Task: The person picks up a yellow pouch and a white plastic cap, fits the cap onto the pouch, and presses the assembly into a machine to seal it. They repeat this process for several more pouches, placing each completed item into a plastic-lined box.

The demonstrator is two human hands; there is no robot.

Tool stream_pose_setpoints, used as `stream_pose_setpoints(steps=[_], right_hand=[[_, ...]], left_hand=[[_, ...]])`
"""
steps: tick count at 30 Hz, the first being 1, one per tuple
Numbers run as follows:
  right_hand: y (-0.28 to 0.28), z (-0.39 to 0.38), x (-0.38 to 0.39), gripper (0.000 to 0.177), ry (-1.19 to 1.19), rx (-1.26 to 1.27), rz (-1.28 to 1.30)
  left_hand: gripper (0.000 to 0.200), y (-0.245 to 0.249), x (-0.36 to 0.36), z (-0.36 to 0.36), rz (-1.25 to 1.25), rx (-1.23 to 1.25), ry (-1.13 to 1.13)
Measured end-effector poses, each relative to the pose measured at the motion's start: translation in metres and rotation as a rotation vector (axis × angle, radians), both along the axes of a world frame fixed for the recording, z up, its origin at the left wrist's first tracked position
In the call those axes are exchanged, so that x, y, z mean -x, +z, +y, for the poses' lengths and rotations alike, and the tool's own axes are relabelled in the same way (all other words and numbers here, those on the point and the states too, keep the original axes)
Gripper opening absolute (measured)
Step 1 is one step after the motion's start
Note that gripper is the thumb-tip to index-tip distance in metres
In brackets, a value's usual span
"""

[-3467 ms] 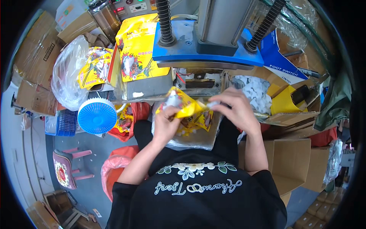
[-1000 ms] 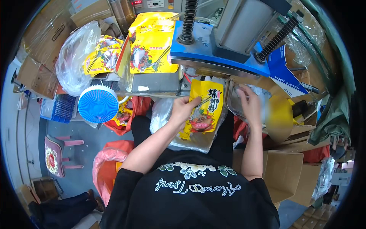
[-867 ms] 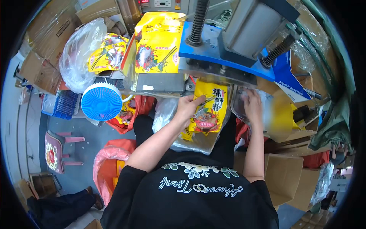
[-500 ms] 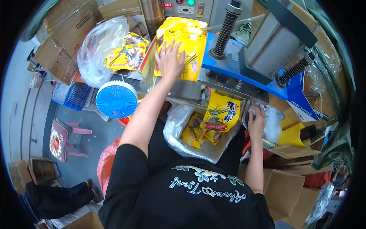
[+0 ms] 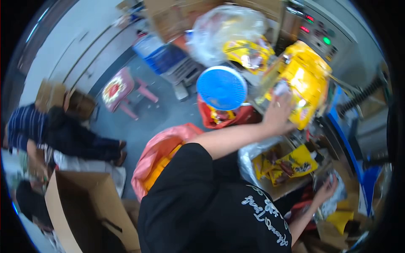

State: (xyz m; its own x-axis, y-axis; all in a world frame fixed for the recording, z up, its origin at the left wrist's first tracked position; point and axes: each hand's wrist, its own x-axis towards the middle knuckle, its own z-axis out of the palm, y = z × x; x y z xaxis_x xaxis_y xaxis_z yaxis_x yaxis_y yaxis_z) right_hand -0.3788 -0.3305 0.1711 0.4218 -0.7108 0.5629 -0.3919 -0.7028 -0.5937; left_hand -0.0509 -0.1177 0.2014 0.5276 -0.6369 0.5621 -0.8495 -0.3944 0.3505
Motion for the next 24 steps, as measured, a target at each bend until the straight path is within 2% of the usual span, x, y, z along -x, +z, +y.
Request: stream_pose_setpoints(steps=[1,2,5,6,9,10,13,14,15,16,17,18,19,20,21,23,24], right_hand=[[0.006,0.008,-0.004,0.027,-0.002,-0.206,-0.102],[0.005,0.006,-0.005,0.028,0.015,-0.225,-0.121],[-0.015,-0.023,0.011,0.03,0.051,-0.316,-0.163],[-0.021,-0.03,0.014,0.031,0.062,-0.356,-0.168],[-0.001,-0.019,0.014,0.032,0.059,-0.367,-0.182],[0.008,-0.015,0.016,0.032,0.076,-0.39,-0.163],[0.036,0.003,0.022,0.032,0.133,-0.415,-0.105],[0.052,0.017,0.017,0.032,0.15,-0.389,-0.085],[0.078,0.038,0.008,0.03,0.174,-0.309,0.004],[0.121,0.076,-0.008,0.028,0.128,-0.361,0.156],[0.137,0.09,-0.016,0.024,0.164,-0.41,0.19],[0.147,0.099,-0.022,0.022,0.27,-0.343,0.239],[0.153,0.105,-0.026,0.022,0.327,-0.387,0.282],[0.144,0.1,-0.026,0.022,0.442,-0.34,0.311],[0.141,0.098,-0.031,0.022,0.54,-0.404,0.34],[0.13,0.098,-0.041,0.021,0.603,-0.533,0.342],[0.125,0.099,-0.045,0.022,0.6,-0.544,0.301]], left_hand=[[0.079,-0.008,0.012,0.021,0.072,-0.002,-0.122],[0.062,-0.008,0.019,0.039,-0.008,0.042,-0.176],[0.042,-0.023,0.011,0.052,0.014,0.076,-0.22],[0.026,-0.013,0.011,0.053,0.023,0.161,-0.17],[0.021,0.026,0.021,0.053,0.277,0.158,-0.224],[0.02,0.04,0.035,0.053,0.375,0.262,-0.212],[0.022,0.049,0.067,0.049,0.785,0.265,-0.344],[0.021,0.035,0.077,0.042,0.79,0.329,-0.384],[0.021,0.02,0.086,0.038,0.766,0.233,-0.324],[0.025,0.01,0.094,0.037,0.821,0.238,-0.355],[0.024,0.01,0.101,0.041,0.823,0.115,-0.308],[0.025,-0.008,0.107,0.04,0.814,0.056,-0.337],[0.025,-0.011,0.114,0.043,0.818,0.034,-0.361],[0.023,-0.027,0.12,0.044,0.823,0.077,-0.451],[0.019,-0.02,0.122,0.046,0.896,0.086,-0.565],[0.025,-0.019,0.124,0.05,0.931,-0.071,-0.567],[0.026,-0.02,0.124,0.052,1.05,-0.047,-0.566]])
